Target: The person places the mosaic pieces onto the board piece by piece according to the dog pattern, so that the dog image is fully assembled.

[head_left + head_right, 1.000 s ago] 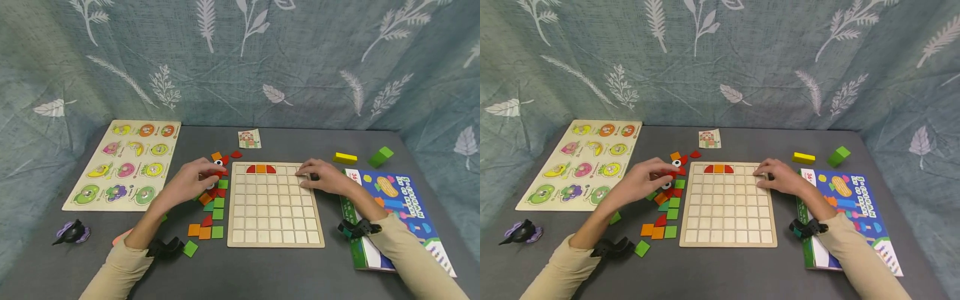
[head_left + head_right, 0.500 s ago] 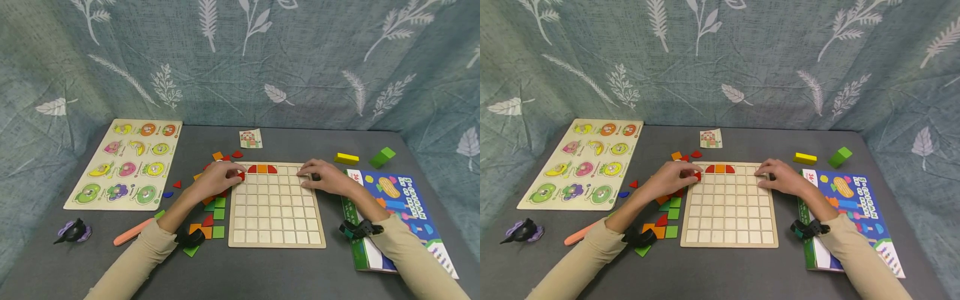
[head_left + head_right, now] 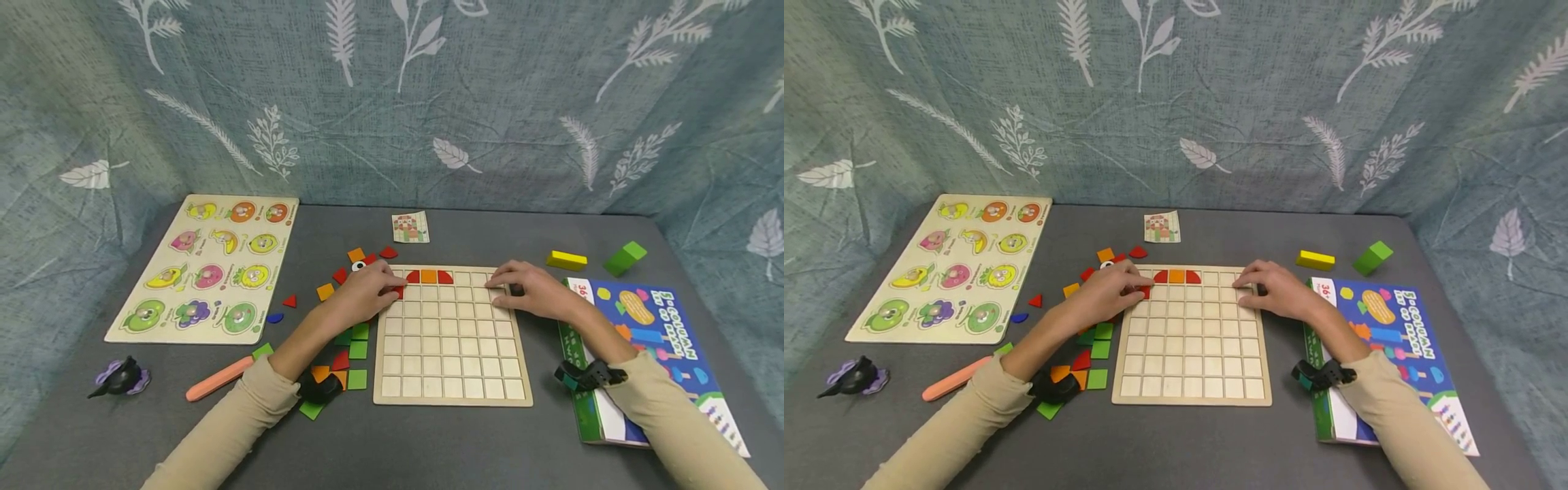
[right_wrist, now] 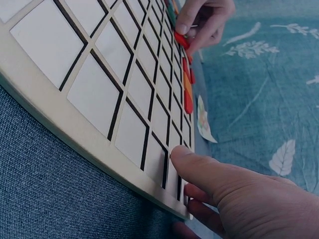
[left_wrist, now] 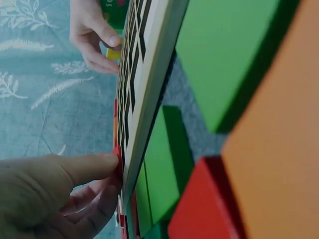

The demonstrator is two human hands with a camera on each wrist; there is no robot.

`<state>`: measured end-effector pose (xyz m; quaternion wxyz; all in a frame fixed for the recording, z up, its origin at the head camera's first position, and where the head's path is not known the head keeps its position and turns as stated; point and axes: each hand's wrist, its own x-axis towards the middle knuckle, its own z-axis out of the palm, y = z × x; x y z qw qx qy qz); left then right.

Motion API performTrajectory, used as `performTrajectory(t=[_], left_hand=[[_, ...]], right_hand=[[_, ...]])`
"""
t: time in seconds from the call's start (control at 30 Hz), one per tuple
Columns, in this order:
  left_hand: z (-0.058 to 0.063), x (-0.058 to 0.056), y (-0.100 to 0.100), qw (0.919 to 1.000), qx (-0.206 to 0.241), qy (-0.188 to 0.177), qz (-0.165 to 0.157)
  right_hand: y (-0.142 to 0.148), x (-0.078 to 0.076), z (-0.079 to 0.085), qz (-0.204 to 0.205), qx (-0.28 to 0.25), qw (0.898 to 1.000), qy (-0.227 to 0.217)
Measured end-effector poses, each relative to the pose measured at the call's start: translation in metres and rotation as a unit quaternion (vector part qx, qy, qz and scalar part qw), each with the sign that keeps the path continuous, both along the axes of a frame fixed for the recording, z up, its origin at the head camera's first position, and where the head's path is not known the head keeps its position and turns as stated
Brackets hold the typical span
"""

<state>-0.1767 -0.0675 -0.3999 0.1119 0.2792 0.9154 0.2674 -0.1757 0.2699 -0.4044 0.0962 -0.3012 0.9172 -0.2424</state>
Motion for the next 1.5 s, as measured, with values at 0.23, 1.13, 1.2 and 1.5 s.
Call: performTrajectory(t=[0.23, 1.13, 1.2, 1.5], left_hand=[[-0.003, 0.004, 0.003, 0.9985, -0.013, 0.053, -0.001], [-0.004, 0.112, -0.085, 0.9901, -0.01, 0.14, -0.015], [-0.004, 0.117, -0.087, 0.9889, -0.014, 0.147, -0.013], [-0.011, 0.141, -0.116, 0.9853, 0.034, 0.158, -0.055]], right_hand=[[0.0, 0.001, -0.002, 0.0, -0.004, 1.0, -0.005], [0.003, 0.001, -0.001, -0.01, 0.002, 1.0, -0.002], [0.003, 0.0, -0.001, -0.011, 0.002, 1.0, -0.002], [0.0, -0.001, -0.001, -0.005, -0.003, 1.0, -0.007]])
